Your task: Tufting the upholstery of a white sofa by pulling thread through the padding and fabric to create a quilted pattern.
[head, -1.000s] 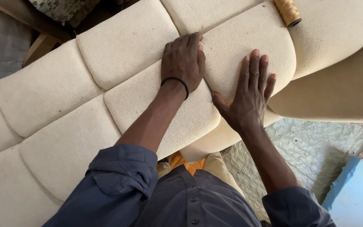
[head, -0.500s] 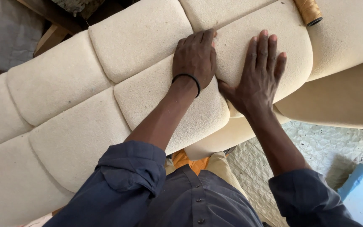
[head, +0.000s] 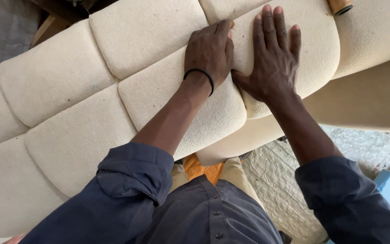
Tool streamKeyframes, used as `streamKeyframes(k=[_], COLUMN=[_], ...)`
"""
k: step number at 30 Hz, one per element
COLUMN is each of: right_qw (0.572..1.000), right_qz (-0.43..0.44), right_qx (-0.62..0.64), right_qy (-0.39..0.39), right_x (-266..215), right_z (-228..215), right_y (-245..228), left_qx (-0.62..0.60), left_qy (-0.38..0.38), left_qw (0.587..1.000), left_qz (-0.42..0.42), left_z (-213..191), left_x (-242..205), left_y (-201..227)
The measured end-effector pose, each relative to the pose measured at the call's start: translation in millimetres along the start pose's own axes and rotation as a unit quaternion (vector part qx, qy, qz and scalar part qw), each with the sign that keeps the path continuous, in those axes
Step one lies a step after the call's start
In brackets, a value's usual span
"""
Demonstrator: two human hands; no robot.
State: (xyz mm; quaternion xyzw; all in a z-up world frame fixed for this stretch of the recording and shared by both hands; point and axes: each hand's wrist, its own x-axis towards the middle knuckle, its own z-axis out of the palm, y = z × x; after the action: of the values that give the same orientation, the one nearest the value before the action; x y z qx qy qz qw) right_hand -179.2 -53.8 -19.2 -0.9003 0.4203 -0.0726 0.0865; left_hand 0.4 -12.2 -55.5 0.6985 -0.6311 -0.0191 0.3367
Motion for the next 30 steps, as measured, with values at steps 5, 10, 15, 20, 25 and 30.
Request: streamKeyframes(k=[5, 10, 15, 20, 25, 30], right_qw=[0.999, 0.995, 0.99, 0.983, 0.982, 0.981], right_qz=[-0.03, -0.069, -0.103, -0.106, -0.025, 0.018], right_qx=[-0.015, -0.029, -0.031, -0.06, -0.172, -0.186], right_qy=[0.002, 0.067, 0.088, 0.138, 0.069, 0.05], right_x=[12.0, 37.3, 49.0, 59.0, 81.4, 99.6], right_z=[0.7, 6.9, 17.3, 33.7, 38.1, 50.2], right_y=[1.5, 3.2, 7.4, 8.5, 4.7, 5.3], left_qx=[-0.004, -0.014, -0.025, -0.025, -0.032, -0.047], left_qy=[0.005, -0.008, 0.009, 0.009, -0.004, -0.009], left_qw=[1.0, 1.0, 1.0, 1.0, 0.999, 0.998], left_qz=[0.0, -0.013, -0.003, -0.004, -0.028, -0.042], left_z=[0.9, 1.3, -1.5, -1.7, -0.2, -3.2], left_x=[0.5, 1.7, 3.1, 2.4, 4.6, 3.2], left_y=[0.0, -0.1, 0.4, 0.4, 1.2, 2.1])
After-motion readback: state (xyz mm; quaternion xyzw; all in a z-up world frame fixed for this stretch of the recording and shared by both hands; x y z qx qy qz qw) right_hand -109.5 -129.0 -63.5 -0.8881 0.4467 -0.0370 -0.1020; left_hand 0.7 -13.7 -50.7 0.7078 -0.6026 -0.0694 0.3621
